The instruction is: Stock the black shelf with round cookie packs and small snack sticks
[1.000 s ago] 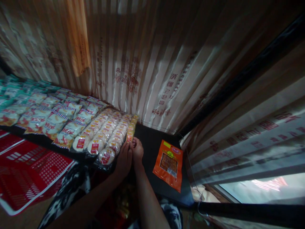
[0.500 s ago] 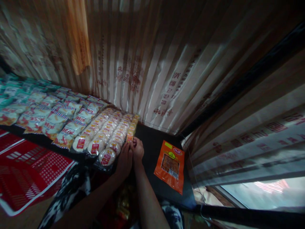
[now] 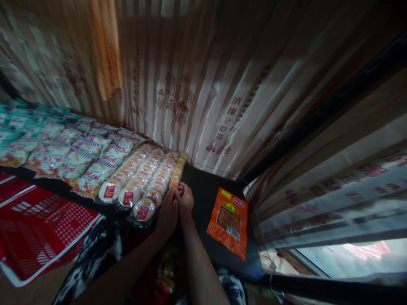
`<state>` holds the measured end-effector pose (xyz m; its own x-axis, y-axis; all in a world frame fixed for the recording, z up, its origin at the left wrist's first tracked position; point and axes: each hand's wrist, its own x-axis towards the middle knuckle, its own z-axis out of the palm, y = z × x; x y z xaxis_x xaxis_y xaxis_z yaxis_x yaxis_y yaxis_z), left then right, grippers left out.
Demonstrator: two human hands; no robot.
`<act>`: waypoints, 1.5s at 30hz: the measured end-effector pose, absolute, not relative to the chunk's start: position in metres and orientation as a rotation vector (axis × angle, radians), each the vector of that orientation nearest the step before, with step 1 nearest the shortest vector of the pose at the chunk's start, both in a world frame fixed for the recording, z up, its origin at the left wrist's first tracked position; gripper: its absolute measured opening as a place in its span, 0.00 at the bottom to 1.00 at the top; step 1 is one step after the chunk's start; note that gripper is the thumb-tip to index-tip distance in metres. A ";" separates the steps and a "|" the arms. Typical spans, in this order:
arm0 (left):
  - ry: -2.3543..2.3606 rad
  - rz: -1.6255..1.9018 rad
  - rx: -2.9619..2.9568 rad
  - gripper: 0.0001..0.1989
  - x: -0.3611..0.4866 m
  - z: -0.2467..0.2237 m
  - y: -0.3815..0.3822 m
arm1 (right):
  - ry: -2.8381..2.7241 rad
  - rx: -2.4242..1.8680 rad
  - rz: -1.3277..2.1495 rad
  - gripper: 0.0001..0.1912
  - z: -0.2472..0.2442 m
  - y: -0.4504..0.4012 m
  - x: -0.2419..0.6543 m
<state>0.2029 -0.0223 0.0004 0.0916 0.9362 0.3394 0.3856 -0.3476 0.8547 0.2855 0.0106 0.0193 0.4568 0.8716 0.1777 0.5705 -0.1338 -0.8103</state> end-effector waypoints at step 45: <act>1.038 1.079 1.963 0.18 0.164 0.023 -0.115 | -1.160 -1.690 0.434 0.16 0.019 -0.106 0.258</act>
<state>0.1635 -0.1148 0.0228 0.3444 0.8680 0.3576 0.3237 -0.4674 0.8227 0.2583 -0.1057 0.0188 0.4755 0.8495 0.2287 0.4908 -0.0405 -0.8703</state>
